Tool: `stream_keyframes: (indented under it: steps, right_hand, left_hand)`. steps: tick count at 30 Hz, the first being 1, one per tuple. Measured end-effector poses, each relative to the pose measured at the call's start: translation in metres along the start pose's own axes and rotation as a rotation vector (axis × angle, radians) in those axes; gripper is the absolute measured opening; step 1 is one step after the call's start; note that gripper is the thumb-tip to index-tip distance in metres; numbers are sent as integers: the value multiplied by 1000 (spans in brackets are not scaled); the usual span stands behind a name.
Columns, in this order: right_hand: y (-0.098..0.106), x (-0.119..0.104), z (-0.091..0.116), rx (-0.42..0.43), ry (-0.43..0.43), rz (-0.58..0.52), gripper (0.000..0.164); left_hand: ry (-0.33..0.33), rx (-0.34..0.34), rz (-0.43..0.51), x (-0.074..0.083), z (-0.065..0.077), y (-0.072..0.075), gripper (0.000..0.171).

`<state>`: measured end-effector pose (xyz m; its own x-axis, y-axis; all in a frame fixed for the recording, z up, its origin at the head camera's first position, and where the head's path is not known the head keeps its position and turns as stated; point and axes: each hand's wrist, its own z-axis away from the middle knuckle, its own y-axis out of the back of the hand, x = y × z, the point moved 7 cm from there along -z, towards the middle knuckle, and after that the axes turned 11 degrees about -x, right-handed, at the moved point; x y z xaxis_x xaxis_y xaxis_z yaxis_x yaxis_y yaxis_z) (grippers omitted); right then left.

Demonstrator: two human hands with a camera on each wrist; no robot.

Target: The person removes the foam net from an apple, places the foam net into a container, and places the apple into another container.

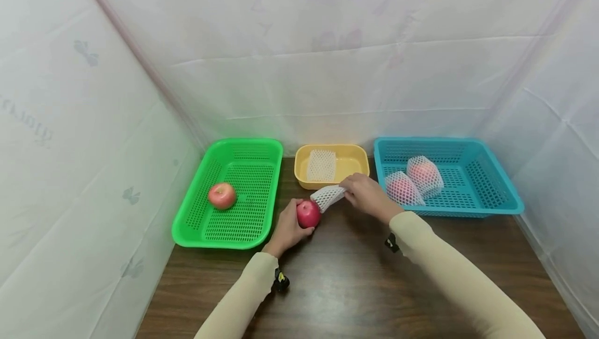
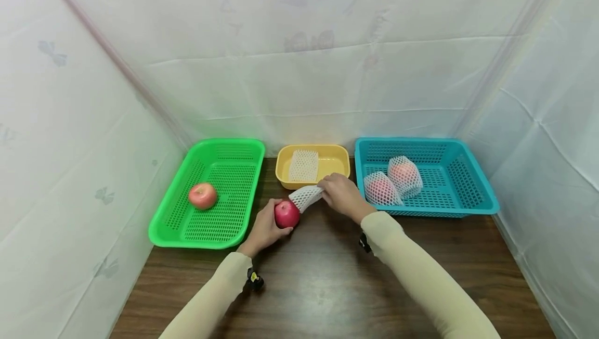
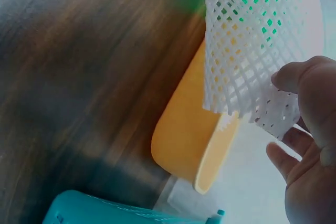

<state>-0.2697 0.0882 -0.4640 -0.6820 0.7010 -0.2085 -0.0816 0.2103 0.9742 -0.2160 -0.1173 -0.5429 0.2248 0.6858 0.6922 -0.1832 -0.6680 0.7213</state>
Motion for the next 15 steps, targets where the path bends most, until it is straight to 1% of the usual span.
stream_keyframes:
  steps: [4,6,10,13,15]
  right_hand:
    - [3,6,-5,5,-22,-55,17]
    - [6,9,-7,23,-25,-72,20]
    - [15,16,-11,99,-14,-111,32]
    - [24,22,-13,150,-32,-164,42]
    - [28,28,-15,168,-60,-202,46]
  left_hand:
    - [17,-10,-19,-1,2,0,76]
    - [18,-7,-29,-1,2,1,77]
    - [9,6,-57,1,3,-1,76]
    - [6,13,-69,2,4,-2,76]
    - [6,17,-72,3,4,-2,75]
